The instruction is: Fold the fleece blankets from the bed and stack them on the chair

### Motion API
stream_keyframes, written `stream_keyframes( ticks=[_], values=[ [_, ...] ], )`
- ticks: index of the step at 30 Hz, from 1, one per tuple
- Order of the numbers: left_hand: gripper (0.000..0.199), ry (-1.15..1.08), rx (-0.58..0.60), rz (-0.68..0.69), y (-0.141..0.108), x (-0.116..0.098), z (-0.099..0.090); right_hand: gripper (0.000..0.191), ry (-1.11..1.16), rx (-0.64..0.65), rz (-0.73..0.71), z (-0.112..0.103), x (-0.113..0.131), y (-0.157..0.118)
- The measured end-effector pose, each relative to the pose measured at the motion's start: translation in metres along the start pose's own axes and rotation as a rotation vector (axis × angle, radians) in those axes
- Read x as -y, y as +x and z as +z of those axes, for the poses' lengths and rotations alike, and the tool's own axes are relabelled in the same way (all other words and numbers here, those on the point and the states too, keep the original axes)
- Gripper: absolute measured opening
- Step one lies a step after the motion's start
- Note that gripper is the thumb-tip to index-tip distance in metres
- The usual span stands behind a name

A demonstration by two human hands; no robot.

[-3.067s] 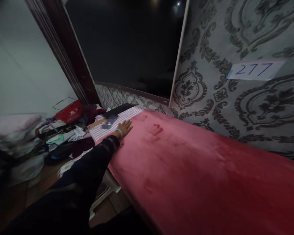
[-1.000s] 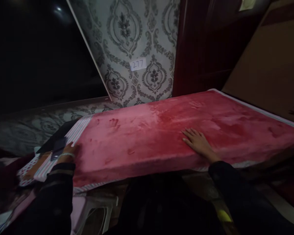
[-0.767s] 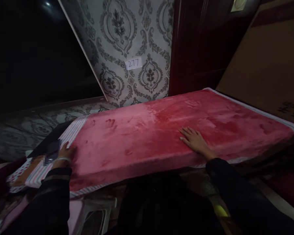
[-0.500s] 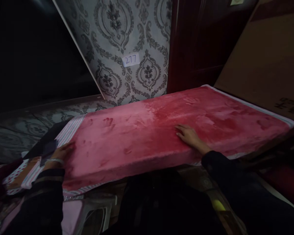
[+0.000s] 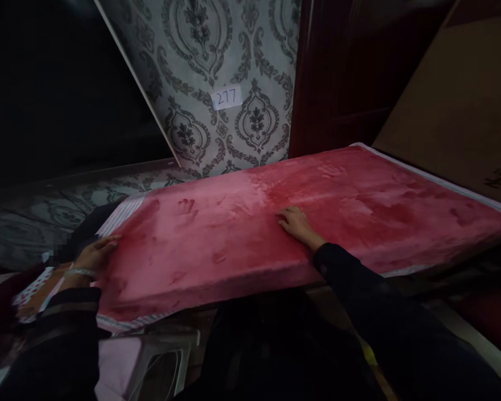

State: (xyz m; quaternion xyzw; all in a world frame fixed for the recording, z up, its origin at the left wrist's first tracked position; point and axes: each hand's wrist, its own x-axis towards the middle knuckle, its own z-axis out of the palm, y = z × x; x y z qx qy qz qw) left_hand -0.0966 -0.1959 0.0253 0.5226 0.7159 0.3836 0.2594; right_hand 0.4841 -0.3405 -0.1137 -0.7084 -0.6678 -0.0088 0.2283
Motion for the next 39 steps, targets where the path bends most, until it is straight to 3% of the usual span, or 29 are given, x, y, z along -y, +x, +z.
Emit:
stream_keyframes(
  ticks=[3, 5, 17, 24, 29, 35, 39],
  values=[
    [0.029, -0.364, 0.129, -0.153, -0.001, -0.008, -0.006, 0.037, 0.003, 0.011, 0.016, 0.000, -0.002, 0.000],
    [0.032, -0.444, 0.105, -0.152, -0.002, -0.017, -0.009, 0.038, 0.014, 0.018, 0.013, -0.003, 0.000, 0.001],
    [0.044, -0.437, -0.046, 0.130, -0.024, -0.064, -0.041, 0.054, 0.089, 0.034, -0.060, -0.001, 0.013, 0.004],
    [0.036, -0.716, -0.033, 0.196, -0.047, -0.094, -0.056, 0.075, 0.194, 0.048, -0.118, 0.000, 0.017, 0.006],
    [0.038, -0.721, -0.077, 0.219, -0.062, -0.117, -0.066, 0.084, 0.202, 0.080, -0.098, 0.000, 0.027, 0.012],
    [0.036, -0.645, -0.092, 0.316, -0.078, -0.137, -0.074, 0.080, 0.172, 0.063, -0.092, 0.005, 0.041, 0.019],
    [0.035, -0.608, -0.086, 0.393, -0.084, -0.143, -0.077, 0.059, 0.159, -0.012, -0.075, 0.012, 0.050, 0.019]
  ],
)
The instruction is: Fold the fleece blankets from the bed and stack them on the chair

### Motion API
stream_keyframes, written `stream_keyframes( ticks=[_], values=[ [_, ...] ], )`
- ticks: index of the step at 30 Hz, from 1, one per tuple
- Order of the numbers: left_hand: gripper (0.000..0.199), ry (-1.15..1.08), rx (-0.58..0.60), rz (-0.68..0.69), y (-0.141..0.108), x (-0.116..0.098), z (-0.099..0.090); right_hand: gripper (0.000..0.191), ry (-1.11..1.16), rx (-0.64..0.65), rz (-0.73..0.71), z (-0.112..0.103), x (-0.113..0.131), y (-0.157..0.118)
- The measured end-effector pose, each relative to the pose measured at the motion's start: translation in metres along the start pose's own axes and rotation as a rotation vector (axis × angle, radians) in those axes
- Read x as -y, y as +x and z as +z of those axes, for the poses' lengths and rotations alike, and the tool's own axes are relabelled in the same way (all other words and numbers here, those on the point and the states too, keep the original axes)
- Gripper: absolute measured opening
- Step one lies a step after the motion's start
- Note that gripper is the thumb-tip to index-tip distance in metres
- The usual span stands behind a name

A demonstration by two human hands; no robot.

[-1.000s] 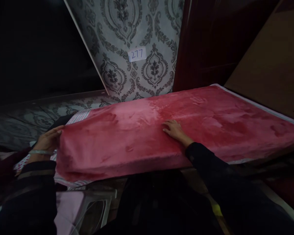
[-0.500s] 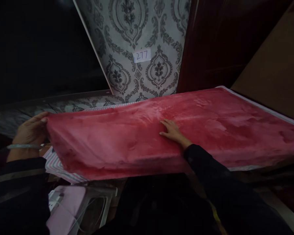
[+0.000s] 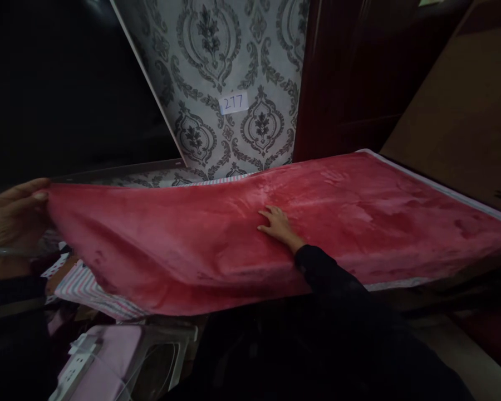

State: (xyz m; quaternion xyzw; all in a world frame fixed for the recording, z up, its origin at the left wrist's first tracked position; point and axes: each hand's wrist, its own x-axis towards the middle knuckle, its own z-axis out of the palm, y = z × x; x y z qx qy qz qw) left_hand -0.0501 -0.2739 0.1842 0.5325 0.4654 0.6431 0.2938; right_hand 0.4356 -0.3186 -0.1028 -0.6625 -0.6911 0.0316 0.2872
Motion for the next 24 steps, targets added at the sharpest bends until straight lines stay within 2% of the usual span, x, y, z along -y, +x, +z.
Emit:
stream_keyframes(
  ticks=[3, 5, 10, 13, 17, 19, 22, 24],
  values=[
    [0.034, 0.017, 0.022, 0.012, 0.000, -0.004, 0.002, 0.029, 0.007, -0.074, 0.018, 0.006, 0.007, 0.000],
    [0.035, 0.018, 0.019, 0.009, 0.000, -0.005, 0.003, 0.021, 0.016, -0.108, 0.037, 0.009, 0.011, 0.000],
    [0.036, -0.006, -0.004, -0.021, -0.002, -0.009, 0.004, 0.020, 0.032, -0.135, 0.039, 0.010, 0.016, 0.002],
    [0.035, -0.025, -0.001, -0.037, -0.005, -0.012, 0.005, 0.034, 0.016, -0.149, 0.025, 0.011, 0.021, 0.003],
    [0.036, -0.044, 0.015, -0.021, -0.010, -0.016, 0.005, 0.013, 0.010, -0.183, 0.053, 0.014, 0.031, 0.006],
    [0.038, -0.045, 0.032, -0.003, -0.010, -0.016, 0.004, 0.016, 0.016, -0.204, 0.067, 0.014, 0.035, 0.008],
    [0.039, -0.032, 0.046, 0.017, -0.008, -0.010, -0.001, 0.023, 0.041, -0.257, 0.081, 0.005, 0.036, 0.010],
    [0.040, -0.010, 0.036, 0.008, -0.004, -0.002, -0.005, 0.024, 0.083, -0.346, 0.096, -0.009, 0.033, 0.012]
  ],
)
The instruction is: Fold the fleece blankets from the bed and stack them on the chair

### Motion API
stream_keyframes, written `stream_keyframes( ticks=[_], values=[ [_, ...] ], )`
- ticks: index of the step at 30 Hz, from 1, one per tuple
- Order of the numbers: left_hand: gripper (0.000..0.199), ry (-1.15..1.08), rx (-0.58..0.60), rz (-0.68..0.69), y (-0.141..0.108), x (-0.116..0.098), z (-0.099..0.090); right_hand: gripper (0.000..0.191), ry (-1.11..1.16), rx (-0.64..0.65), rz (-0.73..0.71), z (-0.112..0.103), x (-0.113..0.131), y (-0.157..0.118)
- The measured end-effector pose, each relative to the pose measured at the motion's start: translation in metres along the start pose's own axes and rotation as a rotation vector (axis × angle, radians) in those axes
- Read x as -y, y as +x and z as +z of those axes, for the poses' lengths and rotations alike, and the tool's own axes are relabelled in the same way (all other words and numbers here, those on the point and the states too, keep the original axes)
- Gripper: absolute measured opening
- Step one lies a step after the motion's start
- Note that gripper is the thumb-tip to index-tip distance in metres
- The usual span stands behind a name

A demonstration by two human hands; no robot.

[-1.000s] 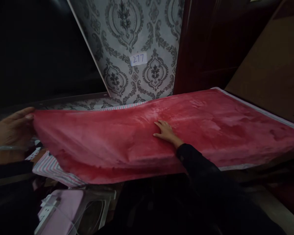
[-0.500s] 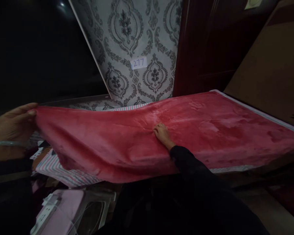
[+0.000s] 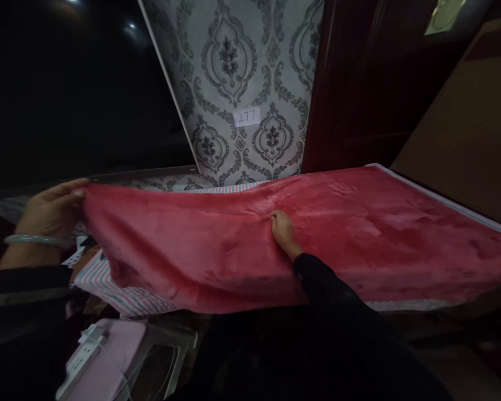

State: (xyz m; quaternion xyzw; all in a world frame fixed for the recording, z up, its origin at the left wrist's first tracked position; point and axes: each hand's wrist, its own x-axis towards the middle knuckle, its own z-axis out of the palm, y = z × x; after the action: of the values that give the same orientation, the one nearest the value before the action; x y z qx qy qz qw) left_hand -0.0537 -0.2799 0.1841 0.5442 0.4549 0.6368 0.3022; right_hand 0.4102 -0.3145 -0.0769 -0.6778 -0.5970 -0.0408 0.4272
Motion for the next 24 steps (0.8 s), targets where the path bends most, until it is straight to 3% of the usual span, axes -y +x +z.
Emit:
stream_keyframes(
  ticks=[5, 11, 17, 20, 24],
  values=[
    [0.044, 0.113, 0.018, -0.049, 0.007, 0.030, -0.011, 0.017, 0.014, -0.229, -0.025, -0.054, 0.000, 0.028],
    [0.038, 0.408, 0.149, 0.052, 0.003, 0.042, -0.009, 0.020, -0.113, -0.274, -0.076, -0.129, 0.025, 0.054],
    [0.014, 0.674, -0.076, 0.283, -0.002, 0.011, 0.000, 0.023, -0.304, -0.299, -0.087, -0.197, 0.047, 0.074],
    [0.012, 0.639, -0.185, 0.424, -0.005, -0.017, 0.001, 0.027, -0.394, -0.349, -0.084, -0.232, 0.063, 0.084],
    [0.014, 0.472, -0.173, 0.445, -0.015, -0.050, 0.006, 0.053, -0.442, -0.410, -0.049, -0.268, 0.082, 0.088]
  ],
)
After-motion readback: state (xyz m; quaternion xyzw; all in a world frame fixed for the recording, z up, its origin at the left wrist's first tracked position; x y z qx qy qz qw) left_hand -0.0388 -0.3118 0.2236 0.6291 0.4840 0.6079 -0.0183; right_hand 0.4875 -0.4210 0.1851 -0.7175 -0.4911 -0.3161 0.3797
